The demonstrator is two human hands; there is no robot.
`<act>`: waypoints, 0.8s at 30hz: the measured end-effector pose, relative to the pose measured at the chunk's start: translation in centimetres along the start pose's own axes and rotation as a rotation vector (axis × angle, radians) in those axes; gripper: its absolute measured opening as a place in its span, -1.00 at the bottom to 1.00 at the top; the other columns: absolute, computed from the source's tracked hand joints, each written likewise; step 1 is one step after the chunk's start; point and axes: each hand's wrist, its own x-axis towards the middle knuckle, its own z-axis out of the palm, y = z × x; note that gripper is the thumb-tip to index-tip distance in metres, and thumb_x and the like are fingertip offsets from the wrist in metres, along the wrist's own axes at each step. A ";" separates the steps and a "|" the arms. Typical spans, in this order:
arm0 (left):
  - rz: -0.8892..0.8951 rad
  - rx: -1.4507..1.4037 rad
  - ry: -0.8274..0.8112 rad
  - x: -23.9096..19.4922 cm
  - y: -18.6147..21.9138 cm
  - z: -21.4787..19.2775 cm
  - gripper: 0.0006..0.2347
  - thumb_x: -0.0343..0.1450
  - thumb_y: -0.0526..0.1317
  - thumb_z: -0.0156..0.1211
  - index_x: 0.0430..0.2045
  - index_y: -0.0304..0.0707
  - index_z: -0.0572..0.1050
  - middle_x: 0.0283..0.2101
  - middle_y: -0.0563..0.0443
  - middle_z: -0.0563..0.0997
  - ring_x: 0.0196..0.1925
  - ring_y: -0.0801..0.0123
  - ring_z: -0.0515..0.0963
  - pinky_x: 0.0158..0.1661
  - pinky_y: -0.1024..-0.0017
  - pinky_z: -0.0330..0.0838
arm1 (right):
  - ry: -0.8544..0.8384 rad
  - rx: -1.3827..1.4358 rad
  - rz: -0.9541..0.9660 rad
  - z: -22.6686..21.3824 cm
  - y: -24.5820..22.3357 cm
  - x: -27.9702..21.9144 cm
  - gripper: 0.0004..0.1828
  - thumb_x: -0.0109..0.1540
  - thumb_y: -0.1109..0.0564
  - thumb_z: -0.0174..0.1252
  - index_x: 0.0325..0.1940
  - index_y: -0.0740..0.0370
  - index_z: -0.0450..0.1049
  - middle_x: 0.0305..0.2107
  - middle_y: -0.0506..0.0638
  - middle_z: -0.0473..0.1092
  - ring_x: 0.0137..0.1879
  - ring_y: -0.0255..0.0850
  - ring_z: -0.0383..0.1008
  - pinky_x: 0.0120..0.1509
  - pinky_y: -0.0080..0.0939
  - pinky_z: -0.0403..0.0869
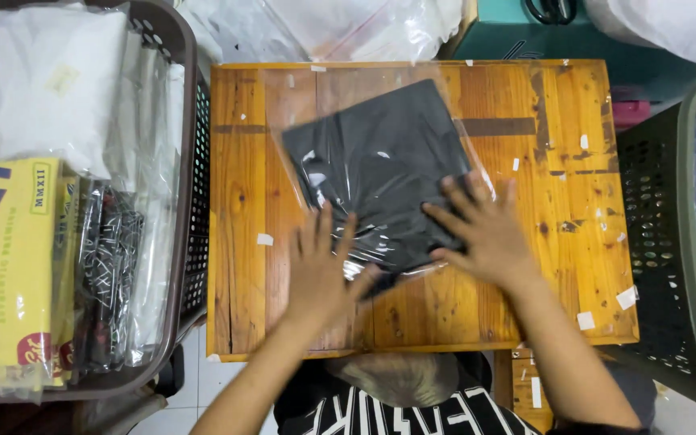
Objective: The person is placing a folded black t-shirt into a clear plastic sleeve and sealing it with tape.
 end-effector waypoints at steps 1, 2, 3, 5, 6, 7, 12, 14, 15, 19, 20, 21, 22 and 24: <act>0.001 0.000 0.002 -0.6 1.4 -0.9 -0.42 0.29 0.11 -0.15 0.12 -0.27 0.06 0.19 -0.51 -0.11 0.20 -0.33 -0.13 0.02 -0.17 -0.22 | 0.001 -0.001 0.000 -1.1 1.1 0.1 -0.36 0.03 -0.48 -0.23 0.13 -0.33 0.17 0.27 -0.20 -0.12 0.41 -0.15 -0.44 0.29 0.26 -0.46; 0.054 -0.042 -0.072 -1.2 2.8 -1.8 -0.38 0.25 0.16 -0.12 0.13 -0.18 0.05 0.15 -0.52 -0.04 0.13 -0.37 -0.01 -0.03 -0.17 -0.11 | 0.061 0.014 0.096 -2.1 2.2 0.3 -0.35 0.04 -0.40 -0.15 0.17 -0.23 0.17 0.23 -0.02 -0.02 0.39 0.00 -0.33 0.26 0.35 -0.36; 0.104 -0.089 -0.149 -1.9 4.3 -2.6 -0.35 0.21 0.20 -0.09 0.14 -0.09 0.03 0.11 -0.54 0.03 0.06 -0.41 0.11 -0.09 -0.17 0.00 | 0.113 0.030 0.192 -3.1 3.3 0.2 -0.34 0.06 -0.32 -0.08 0.21 -0.13 0.18 0.19 0.16 0.07 0.37 0.16 -0.23 0.24 0.43 -0.27; 0.156 -0.122 0.005 -2.2 4.3 -2.2 -0.41 0.22 0.15 -0.09 0.08 -0.13 0.13 0.08 -0.44 0.14 0.03 -0.26 0.21 -0.09 -0.07 0.05 | 0.302 -0.089 0.245 -1.9 5.7 -1.0 -0.36 0.11 -0.14 0.04 0.20 0.17 0.19 0.12 0.39 0.01 0.24 0.37 -0.22 0.16 0.47 -0.15; 0.207 -0.150 0.163 -2.3 4.4 -2.0 -0.47 0.23 0.10 -0.08 0.03 -0.16 0.23 0.05 -0.33 0.26 0.00 -0.11 0.30 -0.10 0.04 0.11 | 0.497 -0.209 0.291 -1.3 7.0 -1.6 -0.38 0.16 0.03 0.15 0.18 0.47 0.20 0.05 0.63 -0.07 0.12 0.58 -0.22 0.08 0.52 -0.04; 0.208 -0.156 0.161 -2.0 2.8 -1.5 -0.47 0.23 0.10 -0.08 0.03 -0.16 0.23 0.05 -0.33 0.26 0.00 -0.11 0.30 -0.10 0.04 0.11 | 0.492 -0.213 0.293 -1.6 5.3 -2.0 -0.38 0.16 0.03 0.15 0.18 0.47 0.20 0.05 0.63 -0.07 0.12 0.58 -0.22 0.08 0.52 -0.04; 0.044 -0.062 0.381 -0.4 -2.3 -2.5 -0.53 0.25 -0.12 0.05 0.00 -0.40 0.24 0.00 -0.28 0.35 0.04 -0.05 0.31 0.01 0.19 0.11 | 0.284 0.220 0.247 -2.0 -2.8 -3.6 -0.19 -0.01 -0.25 0.07 0.21 0.15 0.10 0.16 0.43 -0.10 0.29 0.33 -0.27 0.26 0.30 -0.23; -0.015 -0.096 0.293 -0.7 -3.2 -1.8 -0.50 0.27 -0.09 0.00 0.02 -0.46 0.18 -0.03 -0.33 0.34 0.03 -0.08 0.30 0.00 0.17 0.11 | 0.171 0.176 0.179 -0.7 -2.5 -3.9 -0.16 -0.05 -0.32 0.06 0.22 0.00 0.06 0.19 0.32 -0.14 0.32 0.26 -0.29 0.27 0.30 -0.29; -0.080 -0.127 0.205 -1.0 -3.6 -1.6 -0.47 0.29 -0.07 -0.05 0.05 -0.51 0.12 -0.05 -0.39 0.33 0.02 -0.12 0.29 -0.01 0.15 0.11 | 0.056 0.135 0.107 0.0 -2.5 -4.1 -0.13 -0.10 -0.38 0.05 0.24 -0.16 0.03 0.23 0.22 -0.16 0.34 0.20 -0.31 0.27 0.30 -0.35; -0.080 -0.186 0.071 -2.0 0.4 -3.9 -0.44 0.28 -0.08 -0.03 0.03 -0.60 0.08 -0.14 -0.52 0.35 -0.06 -0.26 0.32 -0.09 0.04 0.15 | -0.010 -0.051 0.140 0.0 2.2 -3.6 -0.18 -0.07 -0.41 -0.06 0.21 -0.15 0.11 0.26 0.04 -0.09 0.39 -0.01 -0.29 0.34 0.18 -0.29; -0.153 -0.317 -0.151 -2.1 1.8 -4.7 -0.42 0.26 -0.01 -0.01 0.07 -0.44 0.05 -0.06 -0.32 0.35 -0.03 -0.06 0.35 -0.08 0.13 0.20 | 0.015 -0.053 0.297 -1.4 2.6 -3.1 -0.17 -0.01 -0.28 0.01 0.28 -0.12 -0.10 0.24 0.15 -0.30 0.35 0.13 -0.40 0.33 0.28 -0.27; -0.226 -0.454 -0.368 -2.2 3.1 -5.4 -0.39 0.24 0.06 0.00 0.10 -0.28 0.02 0.03 -0.13 0.35 0.00 0.12 0.37 -0.07 0.22 0.24 | 0.039 -0.060 0.445 -2.9 3.2 -2.3 -0.08 0.05 -0.15 0.07 0.34 -0.09 -0.30 0.22 0.25 -0.51 0.31 0.28 -0.51 0.32 0.37 -0.25; -0.227 -0.458 -0.368 -2.6 3.1 -5.0 -0.39 0.24 0.06 0.00 0.10 -0.28 0.02 0.03 -0.13 0.35 0.00 0.12 0.37 -0.07 0.22 0.24 | 0.036 -0.063 0.444 -3.2 3.4 -2.5 -0.08 0.05 -0.15 0.07 0.34 -0.09 -0.30 0.22 0.25 -0.51 0.31 0.28 -0.51 0.32 0.37 -0.25; 0.209 -0.705 -0.338 -3.6 3.2 -4.1 -0.54 0.29 0.02 -0.11 0.02 -0.17 0.17 0.00 -0.04 0.42 -0.10 0.20 0.51 -0.14 0.18 0.37 | 0.375 -0.102 0.483 -3.6 3.9 -2.5 -0.34 0.06 0.42 0.21 0.17 0.40 0.10 0.10 0.60 -0.18 0.21 0.45 -0.33 0.22 0.44 -0.07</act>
